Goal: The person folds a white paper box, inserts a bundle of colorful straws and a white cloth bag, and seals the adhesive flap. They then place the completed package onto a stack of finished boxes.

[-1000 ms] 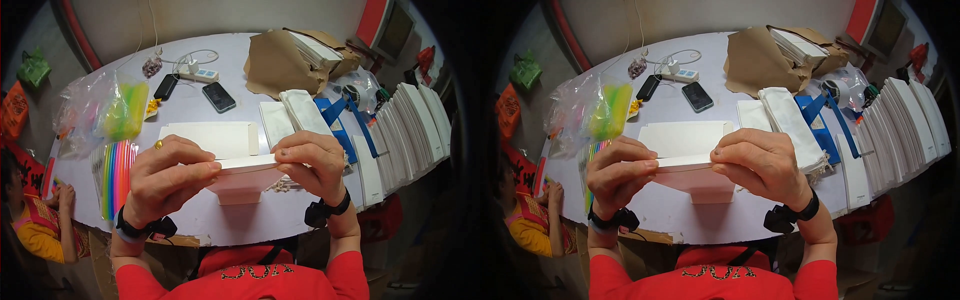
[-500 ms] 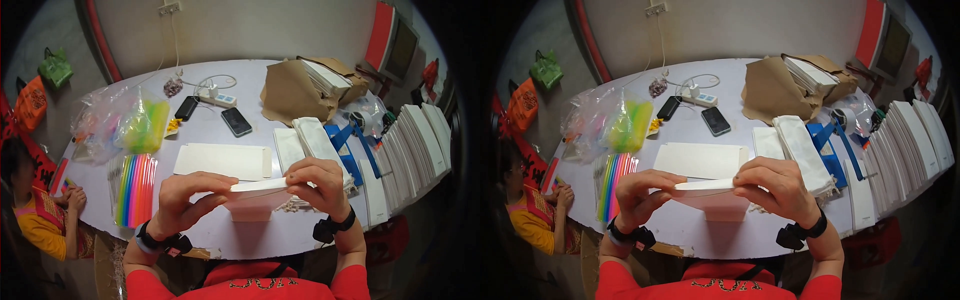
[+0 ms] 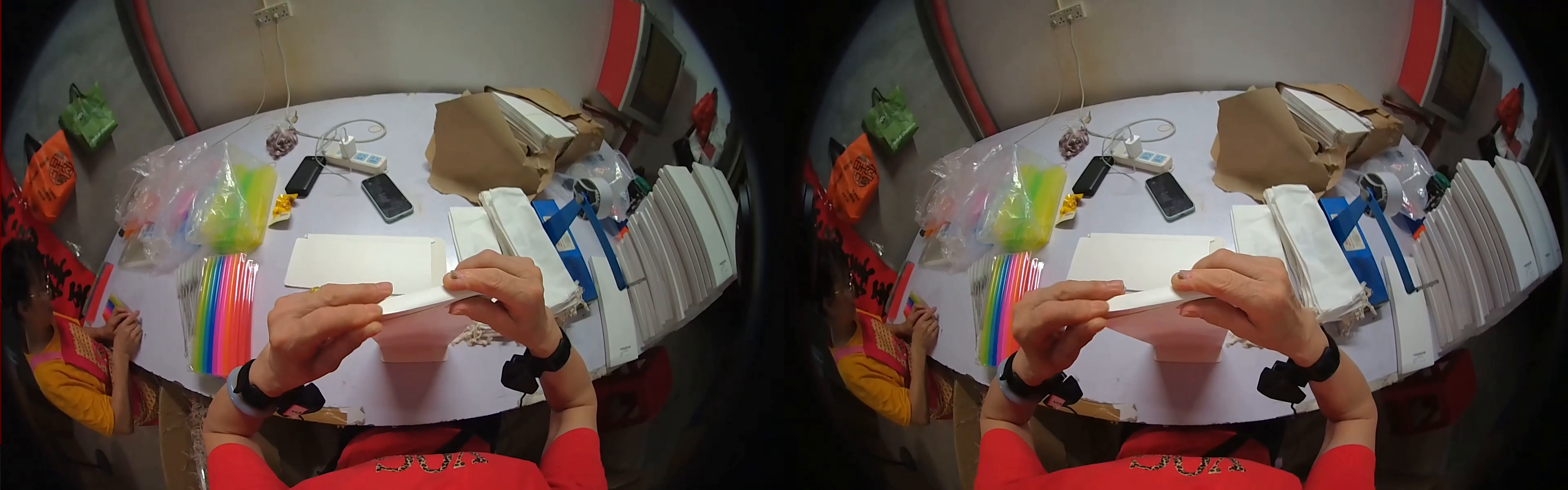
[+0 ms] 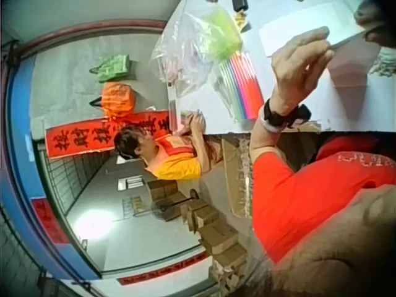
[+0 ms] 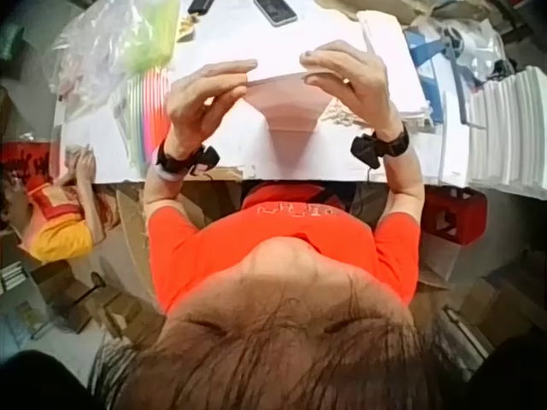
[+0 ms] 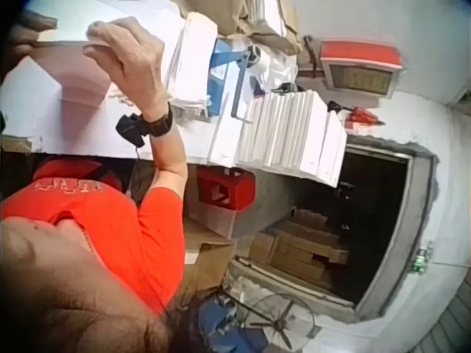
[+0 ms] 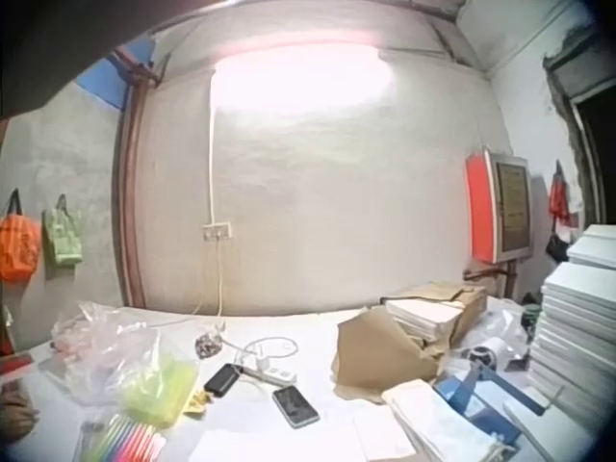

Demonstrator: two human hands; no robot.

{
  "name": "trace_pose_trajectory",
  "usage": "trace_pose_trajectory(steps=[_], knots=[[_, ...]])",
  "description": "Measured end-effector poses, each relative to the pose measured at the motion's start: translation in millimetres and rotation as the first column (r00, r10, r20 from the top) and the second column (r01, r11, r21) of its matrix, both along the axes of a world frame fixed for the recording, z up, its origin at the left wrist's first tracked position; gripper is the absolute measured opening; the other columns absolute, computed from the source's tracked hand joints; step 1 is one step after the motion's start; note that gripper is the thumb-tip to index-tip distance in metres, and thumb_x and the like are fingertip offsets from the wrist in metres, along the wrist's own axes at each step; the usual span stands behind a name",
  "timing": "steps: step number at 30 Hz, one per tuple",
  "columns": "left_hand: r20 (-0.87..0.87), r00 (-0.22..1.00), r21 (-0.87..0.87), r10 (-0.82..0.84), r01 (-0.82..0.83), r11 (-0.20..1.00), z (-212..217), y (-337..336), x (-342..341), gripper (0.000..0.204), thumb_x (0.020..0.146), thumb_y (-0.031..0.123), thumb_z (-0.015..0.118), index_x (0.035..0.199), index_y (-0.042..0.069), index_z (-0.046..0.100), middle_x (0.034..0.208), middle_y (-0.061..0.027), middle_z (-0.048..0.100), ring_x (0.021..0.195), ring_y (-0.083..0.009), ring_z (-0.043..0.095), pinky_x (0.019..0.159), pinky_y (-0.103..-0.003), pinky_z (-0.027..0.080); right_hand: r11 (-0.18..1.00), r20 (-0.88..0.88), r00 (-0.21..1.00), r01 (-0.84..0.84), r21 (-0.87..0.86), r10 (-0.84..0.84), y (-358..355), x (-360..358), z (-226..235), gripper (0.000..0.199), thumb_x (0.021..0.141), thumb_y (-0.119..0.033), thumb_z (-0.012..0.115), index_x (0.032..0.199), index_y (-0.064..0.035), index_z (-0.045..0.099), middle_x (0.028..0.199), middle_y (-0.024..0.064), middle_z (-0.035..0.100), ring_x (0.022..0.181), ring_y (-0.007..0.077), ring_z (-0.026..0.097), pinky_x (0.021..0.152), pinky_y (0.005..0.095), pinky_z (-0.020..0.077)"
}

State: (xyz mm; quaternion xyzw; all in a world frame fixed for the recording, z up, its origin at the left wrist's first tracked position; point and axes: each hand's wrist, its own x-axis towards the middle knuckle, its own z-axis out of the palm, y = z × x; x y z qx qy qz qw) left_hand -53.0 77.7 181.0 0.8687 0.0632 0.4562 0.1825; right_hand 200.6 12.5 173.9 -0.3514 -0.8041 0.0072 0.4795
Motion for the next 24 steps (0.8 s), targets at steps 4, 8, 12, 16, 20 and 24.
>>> trace_pose_trajectory(steps=[4, 8, 12, 16, 20, 24], knots=[[0.113, 0.994, 0.009, -0.009, 0.008, 1.000, -14.8, -5.2, 8.0, 0.021, 0.077, 0.005, 0.075, 0.095, 0.002, 0.063, 0.098, -0.0203, 0.068, 0.077, -0.0256, 0.069, 0.062, -0.029, 0.055, 1.000, -0.024, 0.999, -0.029, -0.008, 0.029, -7.6, 1.2, -0.9, 0.034, 0.072, -0.012, 0.078, 0.102, -0.0034, 0.067, 0.085, 0.0115, 0.068, 0.073, 0.0245, 0.067, 0.061, 0.0305, 0.0532], [0.241, 0.970, -0.090, -0.023, 0.046, 0.995, -23.4, -8.0, 37.9, 0.019, 0.077, 0.003, 0.075, 0.092, 0.002, 0.063, 0.095, -0.0189, 0.068, 0.077, -0.0267, 0.068, 0.062, -0.031, 0.054, 0.999, -0.039, 0.999, -0.011, 0.038, 0.012, -10.2, 8.3, -11.4, 0.029, 0.076, -0.009, 0.074, 0.103, -0.0038, 0.066, 0.092, 0.0122, 0.067, 0.079, 0.0248, 0.067, 0.065, 0.0312, 0.0535], [0.266, 0.952, -0.113, 0.152, -0.126, 0.986, -40.9, -12.0, 40.9, 0.012, 0.086, 0.005, 0.064, 0.096, 0.000, 0.059, 0.097, -0.0207, 0.064, 0.088, -0.0265, 0.063, 0.076, -0.033, 0.051, 0.968, 0.011, 0.970, 0.242, 0.070, -0.244, -34.4, 23.0, 6.1, 0.032, 0.077, -0.012, 0.074, 0.106, -0.0040, 0.064, 0.099, 0.0121, 0.066, 0.089, 0.0264, 0.064, 0.077, 0.0337, 0.0518], [0.255, 0.959, -0.142, 0.122, -0.088, 0.986, -42.9, -12.7, 34.3, 0.014, 0.090, 0.008, 0.059, 0.100, -0.001, 0.057, 0.102, -0.0216, 0.061, 0.092, -0.0260, 0.060, 0.078, -0.033, 0.050, 0.645, 0.012, 0.649, 0.754, 0.122, -0.761, -89.4, 128.6, 27.7, 0.026, 0.081, -0.021, 0.071, 0.098, -0.0026, 0.067, 0.102, 0.0134, 0.065, 0.096, 0.0309, 0.062, 0.084, 0.0372, 0.0488], [0.224, 0.972, -0.135, 0.074, -0.044, 0.990, -42.6, -13.0, 41.8, 0.014, 0.092, 0.008, 0.057, 0.102, -0.001, 0.056, 0.103, -0.0212, 0.060, 0.093, -0.0255, 0.060, 0.078, -0.033, 0.050, 0.185, 0.289, 0.248, 0.955, -0.230, -0.925, -144.2, 241.3, 7.7, 0.029, 0.083, -0.031, 0.069, 0.086, -0.0022, 0.071, 0.103, 0.0112, 0.067, 0.094, 0.0278, 0.062, 0.083, 0.0345, 0.0476], [0.217, 0.969, -0.192, 0.117, -0.075, 0.979, -43.5, -17.6, 37.0, 0.015, 0.094, 0.011, 0.055, 0.099, -0.003, 0.058, 0.103, -0.0188, 0.062, 0.092, -0.0248, 0.060, 0.082, -0.033, 0.049, 0.161, 0.083, 0.396, 0.544, -0.824, -0.914, -147.5, 275.5, -17.4, 0.033, 0.084, -0.038, 0.070, 0.083, -0.0053, 0.073, 0.094, 0.0067, 0.068, 0.085, 0.0189, 0.061, 0.083, 0.0299, 0.0432]])
